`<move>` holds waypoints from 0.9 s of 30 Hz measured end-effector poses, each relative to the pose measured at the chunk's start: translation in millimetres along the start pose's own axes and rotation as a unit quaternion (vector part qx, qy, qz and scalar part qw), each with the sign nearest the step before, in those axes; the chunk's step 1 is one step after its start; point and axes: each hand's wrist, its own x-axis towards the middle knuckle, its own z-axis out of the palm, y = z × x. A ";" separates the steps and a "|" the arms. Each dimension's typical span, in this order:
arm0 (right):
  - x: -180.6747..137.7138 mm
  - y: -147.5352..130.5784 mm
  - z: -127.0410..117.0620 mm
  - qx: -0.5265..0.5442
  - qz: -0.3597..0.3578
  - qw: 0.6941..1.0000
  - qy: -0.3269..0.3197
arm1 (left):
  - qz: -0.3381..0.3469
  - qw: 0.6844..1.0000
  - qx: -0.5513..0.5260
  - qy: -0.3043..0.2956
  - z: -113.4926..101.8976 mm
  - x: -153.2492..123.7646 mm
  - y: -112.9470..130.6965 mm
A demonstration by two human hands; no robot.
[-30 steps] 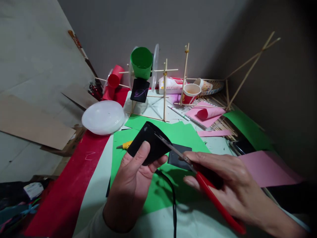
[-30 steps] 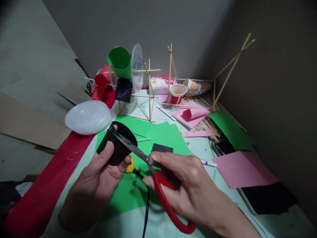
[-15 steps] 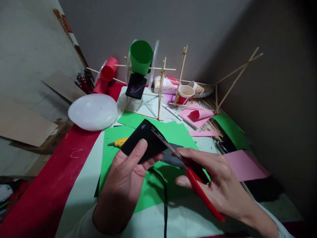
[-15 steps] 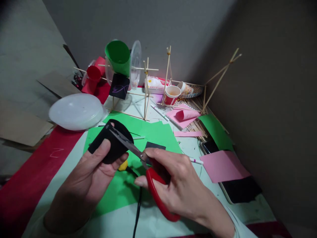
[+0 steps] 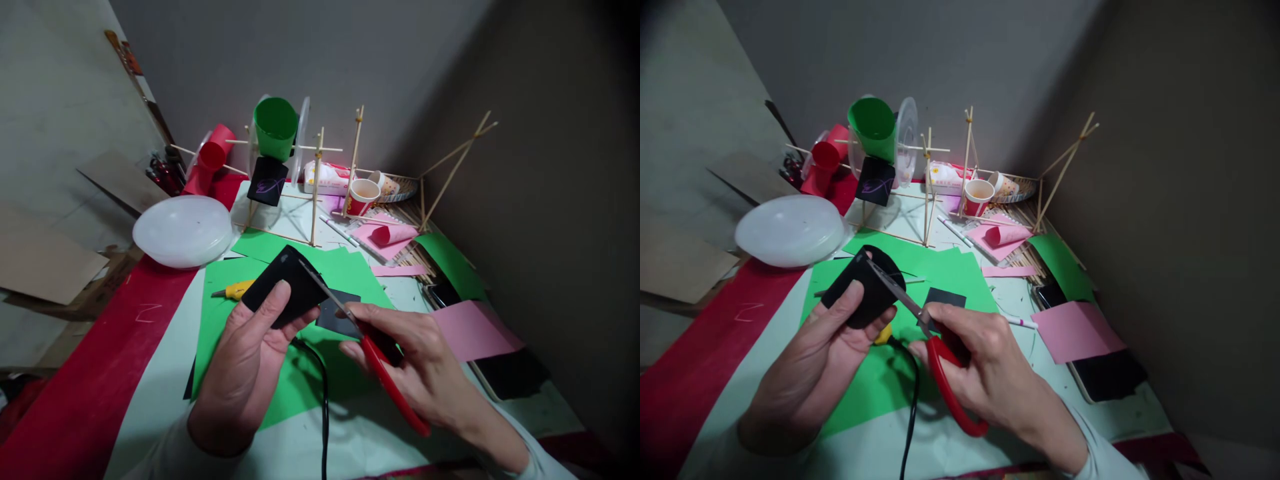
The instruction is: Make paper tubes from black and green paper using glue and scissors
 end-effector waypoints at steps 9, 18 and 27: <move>-6.3 -0.4 1.9 -0.004 0.010 1.000 -0.004 | 0.007 0.999 0.009 -0.035 -1.4 1.0 -2.1; -6.0 0.5 -10.7 -0.017 0.049 0.999 -0.001 | 0.017 0.999 0.008 -0.046 -2.8 2.6 -4.2; -5.6 -2.7 -6.8 -0.017 0.040 0.998 -0.040 | -0.010 0.997 0.007 -0.077 -1.3 -1.4 -2.3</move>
